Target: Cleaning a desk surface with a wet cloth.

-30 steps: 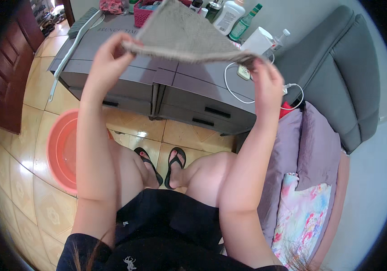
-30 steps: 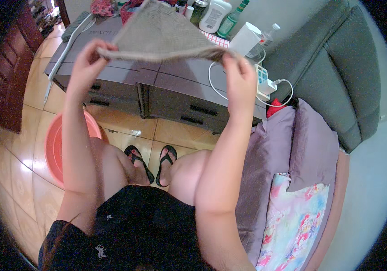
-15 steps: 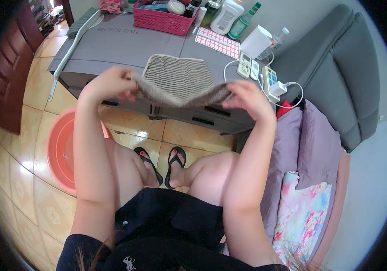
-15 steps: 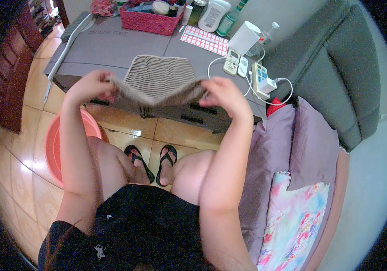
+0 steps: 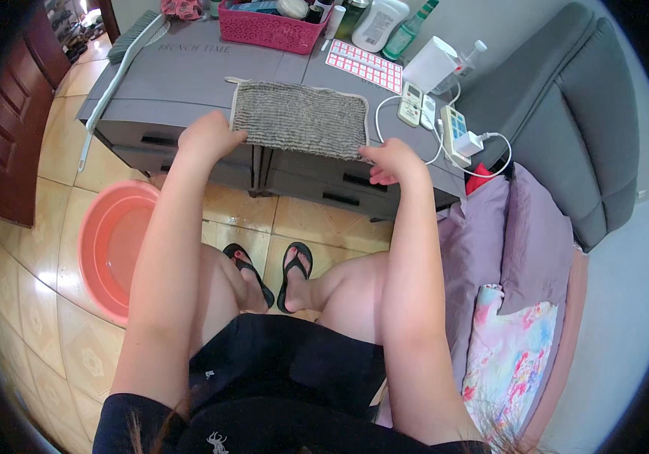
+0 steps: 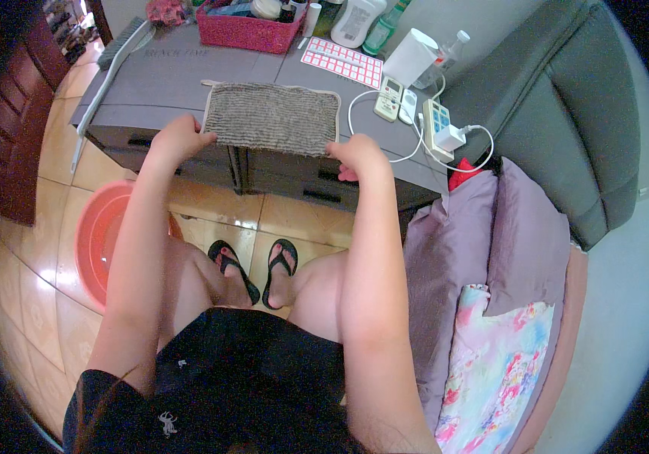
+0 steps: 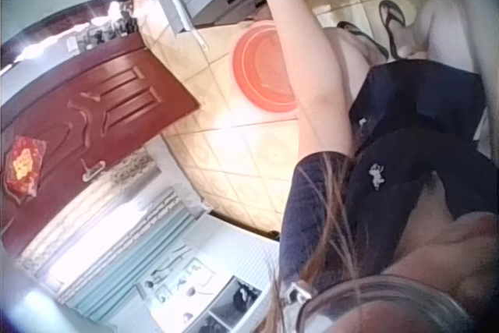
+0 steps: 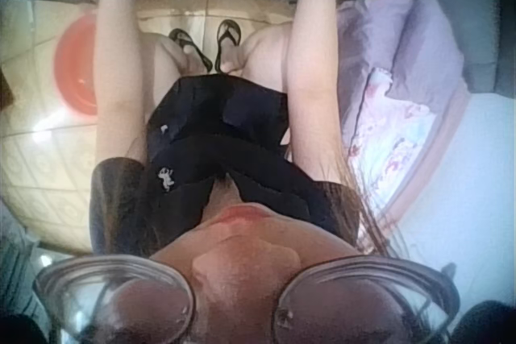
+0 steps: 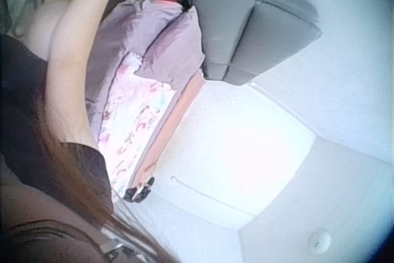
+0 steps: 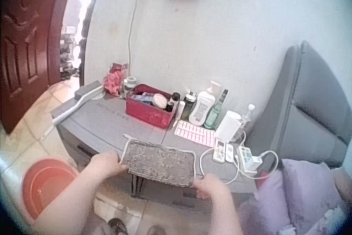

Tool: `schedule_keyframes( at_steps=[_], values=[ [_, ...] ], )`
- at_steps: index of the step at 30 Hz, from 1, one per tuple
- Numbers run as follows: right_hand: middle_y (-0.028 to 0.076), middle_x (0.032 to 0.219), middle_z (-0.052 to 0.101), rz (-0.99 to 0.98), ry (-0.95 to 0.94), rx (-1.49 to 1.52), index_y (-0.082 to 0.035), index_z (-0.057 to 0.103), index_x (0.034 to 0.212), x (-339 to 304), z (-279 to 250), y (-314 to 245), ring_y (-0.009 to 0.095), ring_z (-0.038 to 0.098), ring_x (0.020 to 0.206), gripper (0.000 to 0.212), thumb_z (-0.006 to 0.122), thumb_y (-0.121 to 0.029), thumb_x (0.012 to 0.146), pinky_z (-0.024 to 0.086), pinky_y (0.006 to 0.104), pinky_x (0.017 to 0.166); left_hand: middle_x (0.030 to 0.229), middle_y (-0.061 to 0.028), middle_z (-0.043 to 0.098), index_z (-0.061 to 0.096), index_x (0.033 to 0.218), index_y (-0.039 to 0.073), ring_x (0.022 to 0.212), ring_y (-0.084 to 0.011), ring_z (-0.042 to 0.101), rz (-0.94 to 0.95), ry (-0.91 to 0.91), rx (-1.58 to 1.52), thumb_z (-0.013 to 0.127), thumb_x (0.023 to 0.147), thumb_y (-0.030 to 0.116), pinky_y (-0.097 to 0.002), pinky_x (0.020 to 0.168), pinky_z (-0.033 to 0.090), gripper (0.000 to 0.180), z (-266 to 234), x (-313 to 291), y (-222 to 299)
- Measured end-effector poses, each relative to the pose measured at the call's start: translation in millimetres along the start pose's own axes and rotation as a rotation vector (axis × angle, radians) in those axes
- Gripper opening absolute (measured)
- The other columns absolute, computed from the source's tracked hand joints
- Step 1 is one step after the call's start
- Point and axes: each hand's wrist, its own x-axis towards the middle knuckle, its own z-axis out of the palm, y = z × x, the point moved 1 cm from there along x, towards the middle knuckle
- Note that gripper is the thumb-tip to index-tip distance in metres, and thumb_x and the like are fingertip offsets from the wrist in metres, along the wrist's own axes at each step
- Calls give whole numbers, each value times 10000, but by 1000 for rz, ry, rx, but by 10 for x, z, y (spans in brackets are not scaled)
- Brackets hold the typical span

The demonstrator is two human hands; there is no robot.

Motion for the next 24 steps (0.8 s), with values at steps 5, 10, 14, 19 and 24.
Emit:
schedule_keyframes(
  at_steps=[5, 10, 14, 19, 24],
  values=[
    [161, 753, 696, -18, 20, 3, 119, 638, 920, 150, 111, 28, 233, 692, 581, 332, 661, -210, 875, 570, 351, 507, 885, -210, 697, 670, 901, 10, 860, -330, 685, 68, 80, 61, 715, 791, 404, -422, 775, 527, 412, 113, 122, -63],
    [139, 749, 697, -253, 198, 84, 65, 648, 962, 270, 26, 53, 206, 687, 577, 216, 590, -139, 920, 553, 324, 504, 817, -105, 687, 652, 945, 29, 770, -173, 655, 70, -20, -384, 712, 851, 309, -331, 664, 524, 302, -46, 203, -90],
    [112, 874, 712, -357, 326, 520, 3, 667, 1041, 100, -156, -26, 179, 696, 682, 233, 553, -188, 972, 528, 289, 530, 874, -19, 655, 648, 1001, 39, 792, -104, 614, 182, 288, -964, 684, 912, 267, -267, 653, 512, 248, -238, 102, -58],
    [83, 1012, 697, -605, 478, 725, -26, 649, 1205, -51, -290, 14, 137, 669, 873, 305, 581, -216, 977, 524, 280, 732, 868, -61, 659, 632, 989, -16, 854, -149, 619, 382, 776, -877, 676, 920, 236, -302, 776, 501, 265, -498, -81, 2],
    [68, 1024, 691, -794, 435, 965, -45, 654, 1206, -172, -340, 17, 138, 654, 842, 263, 573, -130, 971, 533, 281, 753, 858, -74, 655, 605, 988, -1, 836, -168, 610, 413, 849, -812, 638, 947, 228, -305, 791, 482, 235, -511, -214, 112]
  ],
)
